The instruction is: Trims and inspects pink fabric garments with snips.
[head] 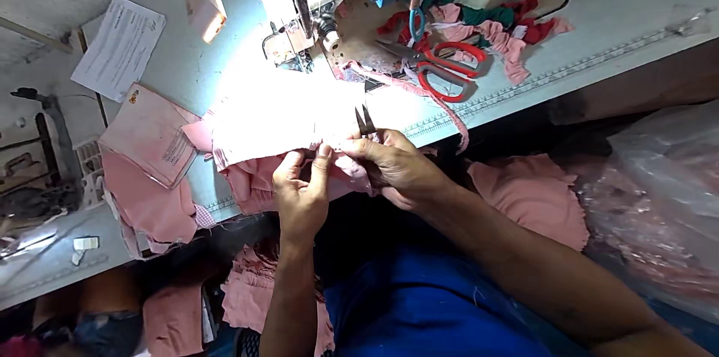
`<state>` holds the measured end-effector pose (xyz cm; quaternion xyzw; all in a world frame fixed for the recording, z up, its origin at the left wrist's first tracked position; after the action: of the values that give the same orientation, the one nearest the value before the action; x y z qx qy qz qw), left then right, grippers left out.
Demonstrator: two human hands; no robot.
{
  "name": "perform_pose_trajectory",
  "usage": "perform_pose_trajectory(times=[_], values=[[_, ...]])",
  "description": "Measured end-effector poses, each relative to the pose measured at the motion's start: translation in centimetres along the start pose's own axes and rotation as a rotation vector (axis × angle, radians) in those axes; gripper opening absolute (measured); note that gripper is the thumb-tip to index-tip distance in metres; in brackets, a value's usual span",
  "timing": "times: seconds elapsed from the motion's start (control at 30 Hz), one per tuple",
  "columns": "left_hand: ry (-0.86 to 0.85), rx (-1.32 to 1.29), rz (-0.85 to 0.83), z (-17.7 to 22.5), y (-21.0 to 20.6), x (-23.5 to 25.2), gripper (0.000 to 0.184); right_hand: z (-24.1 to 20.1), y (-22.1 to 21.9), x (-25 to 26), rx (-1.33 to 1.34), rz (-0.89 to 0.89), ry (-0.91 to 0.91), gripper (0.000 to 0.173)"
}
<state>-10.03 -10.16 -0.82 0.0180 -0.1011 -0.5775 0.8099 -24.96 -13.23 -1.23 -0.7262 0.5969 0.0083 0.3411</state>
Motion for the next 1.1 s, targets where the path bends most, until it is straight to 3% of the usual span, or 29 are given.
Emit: perform_pose_trajectory(times=[0.17,0.27,0.4,0.5,0.57,0.7,1.1], values=[[0.013,-0.091,-0.018,-0.2,0.1,-0.1,0.008,0.1,0.2,0.0,0.034,-0.048,-0.042,0.011],[-0.043,0.044,-0.026,0.0,0.4,-0.1,0.007,-0.2,0.7,0.1,-0.17,-0.026,0.092,0.006],[-0.098,0.137,-0.033,0.3,0.5,-0.2,0.008,-2.3,0.6,-1.9,-0.428,0.059,0.341,0.013],[-0.113,0.191,-0.034,0.6,0.4,-0.3,0.01,-3.0,0.0,-3.7,-0.366,-0.1,0.244,0.031],[-0.122,0.218,-0.044,0.6,0.4,-0.3,0.011,-2.2,-0.2,-3.7,-0.35,-0.19,0.113,0.032],[-0.146,0.286,-0.048,0.8,0.1,-0.4,0.015,-0.8,0.3,-2.8,-0.359,-0.103,-0.047,0.033],[-0.202,0.371,-0.04,0.7,-0.3,-0.7,0.019,-0.5,0.7,-2.7,-0.378,-0.031,-0.101,0.029]])
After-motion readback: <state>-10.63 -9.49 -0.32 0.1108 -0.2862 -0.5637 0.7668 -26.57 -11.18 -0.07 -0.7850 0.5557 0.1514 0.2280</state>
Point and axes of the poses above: each hand's wrist, its own x-axis towards the middle knuckle, its own y-axis out of the back of the hand, z = x × y, the point moved 3 cm from there along x, towards the middle knuckle, and after that the axes turned 7 degrees about z, right-handed, at the moved point
